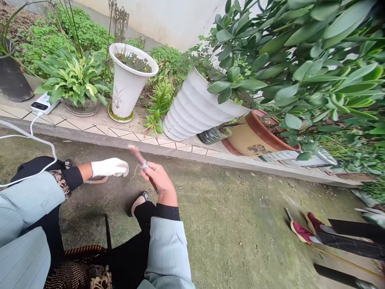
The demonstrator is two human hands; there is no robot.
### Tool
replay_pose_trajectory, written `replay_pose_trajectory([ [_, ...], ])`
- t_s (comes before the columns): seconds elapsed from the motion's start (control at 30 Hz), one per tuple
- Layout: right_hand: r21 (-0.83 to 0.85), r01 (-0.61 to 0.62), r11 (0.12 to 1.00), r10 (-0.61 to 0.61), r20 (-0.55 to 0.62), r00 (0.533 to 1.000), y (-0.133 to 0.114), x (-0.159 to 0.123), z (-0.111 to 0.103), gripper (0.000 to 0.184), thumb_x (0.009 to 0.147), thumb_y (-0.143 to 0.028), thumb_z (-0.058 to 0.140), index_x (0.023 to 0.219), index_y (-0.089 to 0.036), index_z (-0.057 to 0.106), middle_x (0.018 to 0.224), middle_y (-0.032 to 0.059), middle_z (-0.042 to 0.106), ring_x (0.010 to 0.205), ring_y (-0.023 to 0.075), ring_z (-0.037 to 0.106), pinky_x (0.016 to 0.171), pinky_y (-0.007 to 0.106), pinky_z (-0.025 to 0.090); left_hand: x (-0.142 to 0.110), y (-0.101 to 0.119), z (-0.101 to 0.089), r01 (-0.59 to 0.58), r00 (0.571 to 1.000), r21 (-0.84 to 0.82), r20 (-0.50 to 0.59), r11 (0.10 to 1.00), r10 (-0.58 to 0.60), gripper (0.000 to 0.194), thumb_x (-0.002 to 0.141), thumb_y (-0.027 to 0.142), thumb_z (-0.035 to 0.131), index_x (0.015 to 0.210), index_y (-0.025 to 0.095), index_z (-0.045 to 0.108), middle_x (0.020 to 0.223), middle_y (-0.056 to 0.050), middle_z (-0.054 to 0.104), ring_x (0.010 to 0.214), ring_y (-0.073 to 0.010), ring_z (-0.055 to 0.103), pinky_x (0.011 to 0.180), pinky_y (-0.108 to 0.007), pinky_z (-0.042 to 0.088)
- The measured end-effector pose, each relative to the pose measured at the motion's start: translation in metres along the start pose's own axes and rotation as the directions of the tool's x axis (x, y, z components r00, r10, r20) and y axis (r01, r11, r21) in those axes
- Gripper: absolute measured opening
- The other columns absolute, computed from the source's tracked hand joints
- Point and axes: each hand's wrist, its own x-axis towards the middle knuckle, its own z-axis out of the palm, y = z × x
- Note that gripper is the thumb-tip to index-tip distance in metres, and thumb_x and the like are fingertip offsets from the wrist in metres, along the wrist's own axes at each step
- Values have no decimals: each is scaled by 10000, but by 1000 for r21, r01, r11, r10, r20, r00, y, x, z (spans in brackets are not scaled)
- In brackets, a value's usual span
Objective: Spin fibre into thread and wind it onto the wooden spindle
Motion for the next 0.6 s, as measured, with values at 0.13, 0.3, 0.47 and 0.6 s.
replay_pose_trajectory([
  [0.13,17,55,998,-37,-537,843,10,5,-15,369,806,-507,565,925,-160,605,650,-17,502,507,86,382,489,223,313,-5,11,14,42,980,-3,196,999,-40,314,862,423,497,788,148,631,591,17,506,495,-90,411,467,-198,330],
  [0.3,-538,-366,760,-14,-576,817,22,13,-17,290,827,-440,524,888,-187,654,679,17,587,598,141,465,587,255,339,-11,22,7,2,972,-69,234,998,14,282,819,401,570,797,133,657,621,-16,570,520,-97,444,478,-199,356],
  [0.47,-667,-327,669,194,-268,944,14,11,-3,294,846,-405,528,967,-190,688,709,3,598,633,129,490,612,243,354,-12,29,-22,-4,998,-223,54,975,16,285,800,385,587,769,106,636,727,-54,627,552,-86,462,530,-211,391],
  [0.6,-455,-169,874,385,438,812,1,1,11,356,771,-442,637,955,-141,684,630,-35,513,561,88,442,551,219,358,-11,27,-34,25,990,-129,-133,991,-42,257,807,349,557,749,105,614,730,-43,621,543,-79,451,519,-209,370],
])
